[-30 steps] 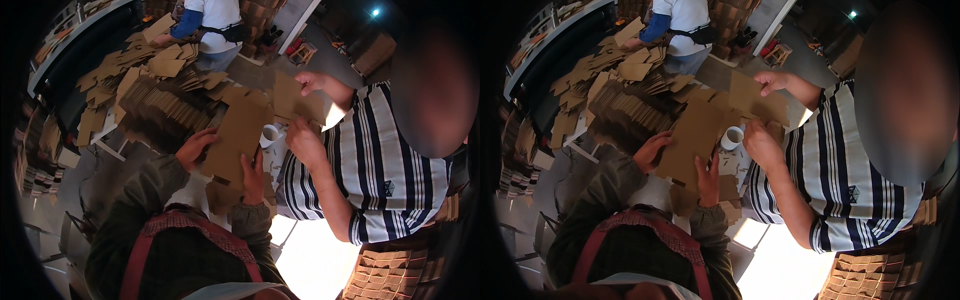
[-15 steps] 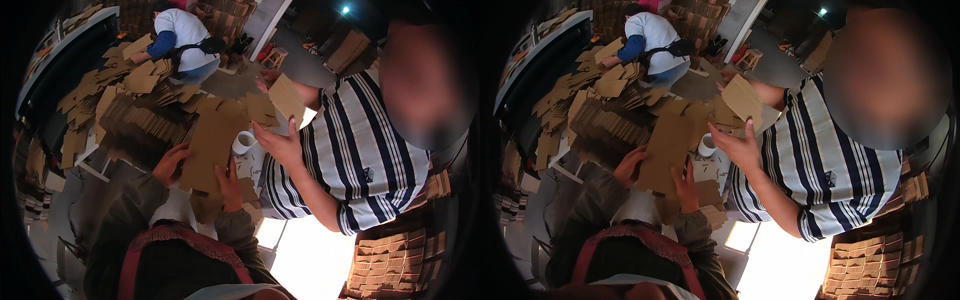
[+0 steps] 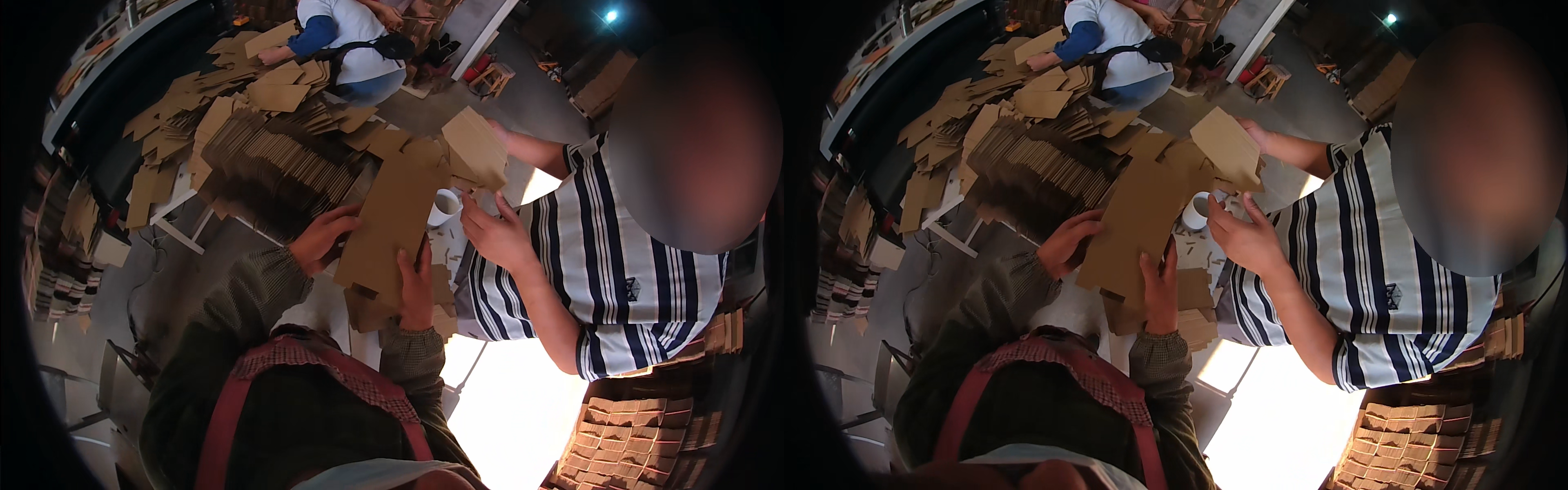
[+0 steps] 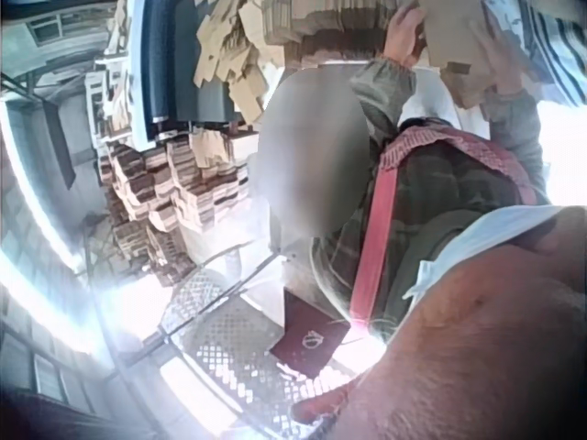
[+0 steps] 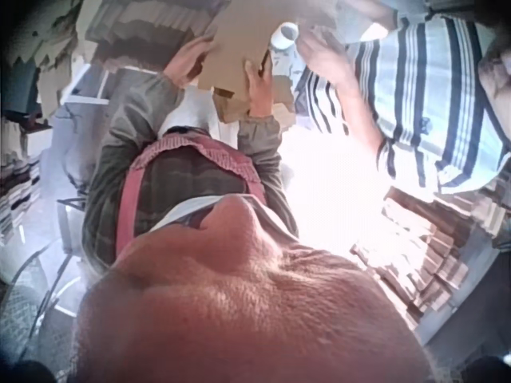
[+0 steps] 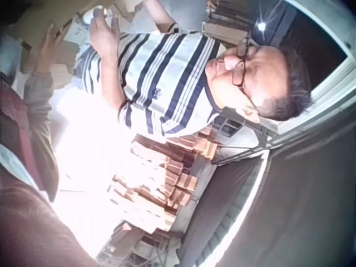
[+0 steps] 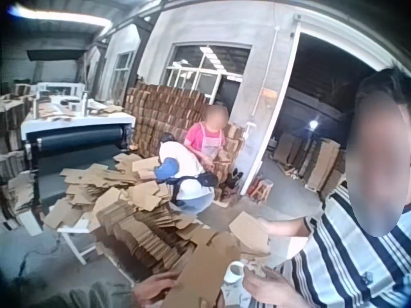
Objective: The person repeatedly picks up flat cardboard pieces from a conveyor belt, folds them by hand, and places them into a growing stack. Other workers are visible nearby performing similar tasks.
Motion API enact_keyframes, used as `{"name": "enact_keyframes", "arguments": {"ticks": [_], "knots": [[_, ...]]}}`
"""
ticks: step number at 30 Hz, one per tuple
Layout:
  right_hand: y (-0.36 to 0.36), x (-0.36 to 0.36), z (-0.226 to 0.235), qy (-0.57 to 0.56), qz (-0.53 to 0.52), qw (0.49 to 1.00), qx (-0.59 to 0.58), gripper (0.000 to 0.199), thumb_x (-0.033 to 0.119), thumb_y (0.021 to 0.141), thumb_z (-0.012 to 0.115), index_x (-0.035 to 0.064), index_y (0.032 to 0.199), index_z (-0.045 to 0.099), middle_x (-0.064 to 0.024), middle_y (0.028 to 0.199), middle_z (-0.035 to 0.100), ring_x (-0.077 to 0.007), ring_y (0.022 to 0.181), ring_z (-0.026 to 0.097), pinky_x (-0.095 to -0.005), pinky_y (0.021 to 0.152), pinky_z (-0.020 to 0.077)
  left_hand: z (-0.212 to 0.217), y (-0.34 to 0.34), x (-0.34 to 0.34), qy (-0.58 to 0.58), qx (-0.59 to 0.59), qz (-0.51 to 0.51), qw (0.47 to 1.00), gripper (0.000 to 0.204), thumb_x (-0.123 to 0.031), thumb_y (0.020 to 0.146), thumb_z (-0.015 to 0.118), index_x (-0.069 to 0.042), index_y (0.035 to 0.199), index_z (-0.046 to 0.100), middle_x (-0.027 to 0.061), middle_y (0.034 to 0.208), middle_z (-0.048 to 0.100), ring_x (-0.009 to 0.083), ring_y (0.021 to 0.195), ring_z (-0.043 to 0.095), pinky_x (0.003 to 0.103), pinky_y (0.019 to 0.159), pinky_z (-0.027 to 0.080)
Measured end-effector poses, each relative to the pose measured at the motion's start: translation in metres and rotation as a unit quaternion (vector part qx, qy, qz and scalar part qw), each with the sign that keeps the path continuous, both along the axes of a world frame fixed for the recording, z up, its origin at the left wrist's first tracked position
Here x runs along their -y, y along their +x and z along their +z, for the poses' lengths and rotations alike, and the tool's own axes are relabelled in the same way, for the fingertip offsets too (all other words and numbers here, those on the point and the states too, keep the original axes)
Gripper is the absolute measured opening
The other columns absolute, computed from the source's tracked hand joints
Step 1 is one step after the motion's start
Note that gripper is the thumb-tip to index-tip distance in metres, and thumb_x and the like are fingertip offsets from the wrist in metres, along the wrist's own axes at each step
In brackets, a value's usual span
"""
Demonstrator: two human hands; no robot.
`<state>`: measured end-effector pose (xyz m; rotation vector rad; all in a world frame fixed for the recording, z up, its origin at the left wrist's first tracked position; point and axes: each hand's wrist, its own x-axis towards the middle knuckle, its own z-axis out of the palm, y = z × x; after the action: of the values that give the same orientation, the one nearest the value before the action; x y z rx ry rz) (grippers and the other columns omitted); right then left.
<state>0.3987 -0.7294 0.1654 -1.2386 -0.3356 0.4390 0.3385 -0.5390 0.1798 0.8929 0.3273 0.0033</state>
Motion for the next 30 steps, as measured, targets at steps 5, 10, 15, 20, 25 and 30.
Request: {"name": "enact_keyframes", "arguments": {"ticks": [5,10,15,20,25,30], "knots": [[0.000,0.001,-0.003,0.015,0.005,1.000,0.006,0.060,0.013,0.098,0.054,0.0029,0.149,0.024,-0.0108,0.145,0.038,-0.0203,0.129,0.042,-0.0323,0.104,0.0382,-0.002,-0.001,0.001,-0.013,-0.001,0.008,1.000,0.054,-0.017,0.091,0.059,-0.003,0.140,0.044,0.0093,0.127,0.057,0.0211,0.113,0.058,0.034,0.094,0.050],[0.003,0.003,-0.011,0.030,-0.008,0.999,-0.008,0.060,0.011,0.097,0.054,0.0029,0.149,0.024,-0.0096,0.144,0.040,-0.0196,0.127,0.043,-0.0323,0.103,0.0385,-0.004,0.002,0.003,-0.007,-0.002,0.002,1.000,0.054,-0.016,0.091,0.060,-0.003,0.141,0.043,0.0099,0.128,0.057,0.0211,0.114,0.059,0.035,0.094,0.050],[0.009,0.008,-0.010,-0.031,0.010,0.996,0.083,0.058,0.012,0.097,0.056,0.0023,0.148,0.029,-0.0092,0.144,0.041,-0.0182,0.127,0.043,-0.0308,0.102,0.0389,-0.002,0.002,0.004,-0.008,-0.011,-0.001,1.000,0.054,-0.016,0.092,0.059,-0.003,0.141,0.043,0.0104,0.128,0.057,0.0209,0.115,0.059,0.036,0.094,0.051],[0.009,0.005,-0.018,0.013,-0.008,0.999,0.032,0.058,0.014,0.097,0.056,0.0031,0.148,0.029,-0.0098,0.141,0.043,-0.0199,0.127,0.044,-0.0315,0.103,0.0379,-0.006,0.007,0.001,-0.009,-0.010,-0.015,1.000,0.054,-0.016,0.092,0.058,-0.003,0.142,0.042,0.0103,0.128,0.057,0.0210,0.114,0.059,0.035,0.094,0.051],[0.011,0.009,-0.018,0.069,-0.022,0.996,-0.052,0.060,0.020,0.098,0.055,0.0044,0.149,0.027,-0.0106,0.144,0.040,-0.0219,0.130,0.042,-0.0321,0.108,0.0337,0.007,0.008,0.006,0.015,0.017,-0.019,1.000,0.064,-0.018,0.092,0.062,-0.003,0.146,0.033,0.0119,0.139,0.047,0.0203,0.124,0.051,0.034,0.100,0.045],[0.004,0.041,0.031,0.262,-0.097,0.959,-0.046,0.061,0.028,0.096,0.056,0.0054,0.147,0.029,-0.0105,0.138,0.044,-0.0230,0.125,0.046,-0.0338,0.107,0.0354,0.002,0.014,0.017,0.039,0.063,-0.055,0.996,0.079,-0.017,0.092,0.065,-0.008,0.153,0.016,0.0116,0.157,0.020,0.0238,0.137,0.035,0.038,0.104,0.041]]}}
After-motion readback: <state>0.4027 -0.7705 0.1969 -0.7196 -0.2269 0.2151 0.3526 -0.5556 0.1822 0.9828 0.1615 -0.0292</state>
